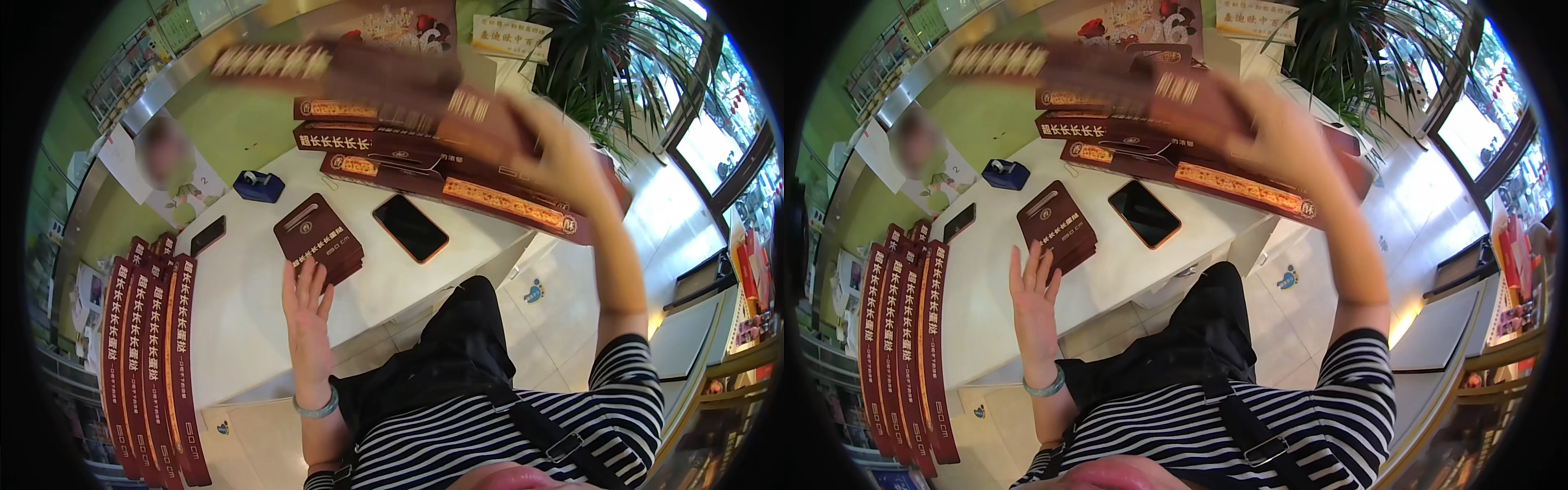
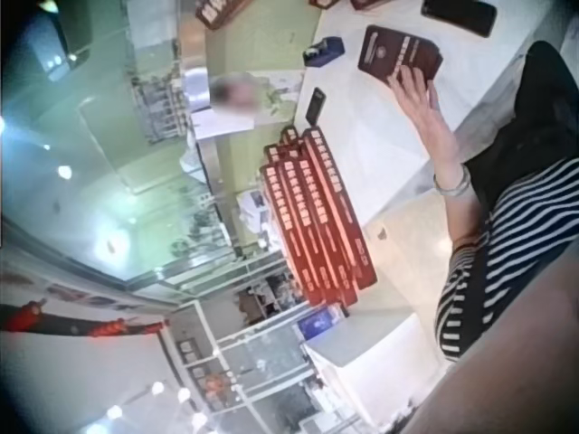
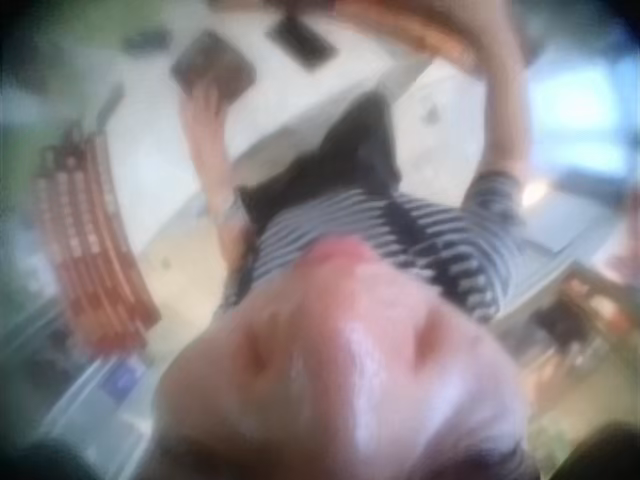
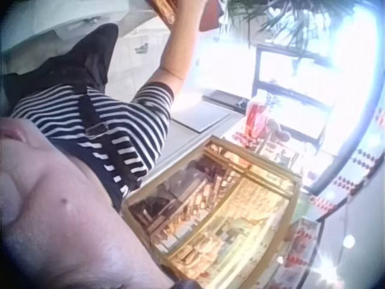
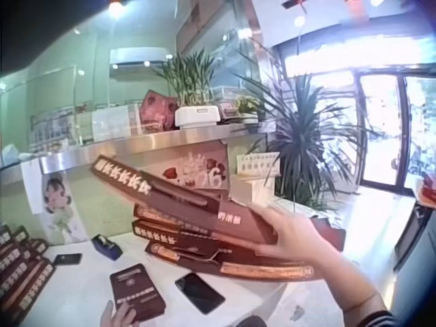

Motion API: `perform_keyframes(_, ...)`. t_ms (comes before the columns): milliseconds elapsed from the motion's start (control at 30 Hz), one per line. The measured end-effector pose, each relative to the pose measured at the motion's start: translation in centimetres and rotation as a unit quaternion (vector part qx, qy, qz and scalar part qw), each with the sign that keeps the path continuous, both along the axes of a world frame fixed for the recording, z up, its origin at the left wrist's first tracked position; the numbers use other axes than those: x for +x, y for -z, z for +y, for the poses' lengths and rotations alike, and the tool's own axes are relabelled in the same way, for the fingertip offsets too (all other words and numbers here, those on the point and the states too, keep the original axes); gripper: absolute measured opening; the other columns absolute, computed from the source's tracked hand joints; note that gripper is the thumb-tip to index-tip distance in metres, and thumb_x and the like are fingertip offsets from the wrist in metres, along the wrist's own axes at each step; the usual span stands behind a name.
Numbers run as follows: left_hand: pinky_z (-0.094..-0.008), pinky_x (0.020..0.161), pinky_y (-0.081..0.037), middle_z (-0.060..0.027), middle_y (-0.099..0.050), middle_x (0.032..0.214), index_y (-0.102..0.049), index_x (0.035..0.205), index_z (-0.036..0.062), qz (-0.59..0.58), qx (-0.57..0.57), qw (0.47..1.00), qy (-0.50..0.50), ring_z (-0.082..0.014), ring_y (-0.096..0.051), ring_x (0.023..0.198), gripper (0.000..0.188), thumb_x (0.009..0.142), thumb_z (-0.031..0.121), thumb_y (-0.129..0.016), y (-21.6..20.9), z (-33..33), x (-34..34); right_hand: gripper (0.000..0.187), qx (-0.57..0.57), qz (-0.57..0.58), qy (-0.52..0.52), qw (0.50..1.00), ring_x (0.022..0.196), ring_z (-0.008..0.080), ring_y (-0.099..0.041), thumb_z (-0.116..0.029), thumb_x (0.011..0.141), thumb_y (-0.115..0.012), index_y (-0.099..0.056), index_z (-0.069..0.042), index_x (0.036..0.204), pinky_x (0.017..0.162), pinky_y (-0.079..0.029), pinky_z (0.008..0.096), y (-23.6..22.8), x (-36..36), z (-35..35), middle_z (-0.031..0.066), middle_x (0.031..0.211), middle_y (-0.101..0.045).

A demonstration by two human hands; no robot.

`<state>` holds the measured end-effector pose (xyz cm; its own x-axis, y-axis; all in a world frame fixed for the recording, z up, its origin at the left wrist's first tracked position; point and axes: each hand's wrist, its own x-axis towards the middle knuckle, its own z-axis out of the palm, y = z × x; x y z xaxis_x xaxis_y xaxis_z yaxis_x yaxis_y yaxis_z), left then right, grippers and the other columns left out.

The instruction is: The person repeatedly folds flat maroon cardboard pieces into box shapes, then inserts a long rectangular package into each box. The person handles the pieces one at a time, folds the flaps, and places the finished boxes on the counter.

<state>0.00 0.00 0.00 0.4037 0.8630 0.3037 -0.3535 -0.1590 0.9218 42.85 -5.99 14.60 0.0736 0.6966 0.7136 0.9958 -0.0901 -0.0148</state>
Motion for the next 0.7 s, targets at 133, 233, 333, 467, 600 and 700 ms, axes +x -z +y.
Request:
perform_keyframes(133,-0.0446,0.118,-0.033,-0.0155,-0.044,0.155,-0.041,0.15,0.0004,0.142,0.016,0.99,-0.005,-0.0302,-0.042,0.144,0.061,0.104,0.039,-0.054,1.2,-3.1,-3.8,0.078,0.005,-0.03,0.067,0.997,0.109,0.0339,-0.065,-0.017,0.073,-0.077,-0.05,-0.023,0.145,0.093,-0.053,0.042,-4.9,7.2,2.7,0.0107,0.122,-0.066)
perform_keyframes(233,-0.0412,0.118,-0.033,-0.015,-0.047,0.153,-0.046,0.147,-0.0015,0.149,-0.037,0.988,-0.008,-0.0277,-0.043,0.143,0.049,0.104,0.021,-0.056,3.1,-4.7,-6.2,0.081,-0.045,0.025,-0.018,0.999,0.115,0.035,-0.063,-0.019,0.07,-0.078,-0.051,-0.021,0.146,0.099,-0.051,0.041,-4.9,15.4,5.3,0.0146,0.13,-0.065)
perform_keyframes(333,-0.039,0.118,-0.032,-0.0142,-0.048,0.152,-0.046,0.146,-0.0015,0.141,-0.064,0.988,-0.02,-0.0263,-0.043,0.142,0.047,0.103,0.013,-0.057,4.0,-5.5,-7.5,0.085,-0.127,0.056,0.012,0.99,0.123,0.035,-0.06,-0.021,0.067,-0.08,-0.051,-0.018,0.147,0.106,-0.048,0.0399,-3.0,17.5,8.2,0.0196,0.134,-0.063)
perform_keyframes(467,-0.0375,0.118,-0.033,-0.0126,-0.047,0.153,-0.046,0.147,-0.0003,0.171,-0.059,0.983,-0.021,-0.0246,-0.044,0.142,0.047,0.102,0.01,-0.058,4.1,-5.9,-8.5,0.087,-0.149,0.068,0.0,0.986,0.127,0.0351,-0.058,-0.026,0.07,-0.082,-0.048,-0.015,0.15,0.108,-0.046,0.0408,-0.3,18.9,13.0,0.0204,0.137,-0.061)
perform_keyframes(600,-0.0374,0.118,-0.032,-0.0111,-0.045,0.155,-0.045,0.148,0.0009,0.187,-0.059,0.981,0.0,-0.0225,-0.042,0.143,0.049,0.101,0.008,-0.058,4.1,-5.1,-7.6,0.084,-0.186,0.049,-0.064,0.979,0.136,0.0341,-0.05,-0.039,0.081,-0.078,-0.041,-0.017,0.154,0.113,-0.039,0.0428,0.6,17.6,16.6,0.0187,0.15,-0.049)
perform_keyframes(700,-0.0375,0.119,-0.032,-0.0113,-0.045,0.155,-0.044,0.149,0.0014,0.166,-0.046,0.985,0.007,-0.0231,-0.04,0.145,0.05,0.101,0.007,-0.059,4.6,-4.9,-6.4,0.076,-0.145,-0.054,0.023,0.988,0.139,0.0331,-0.048,-0.041,0.089,-0.072,-0.039,-0.019,0.155,0.114,-0.037,0.0488,1.3,17.1,17.7,0.0166,0.155,-0.045)
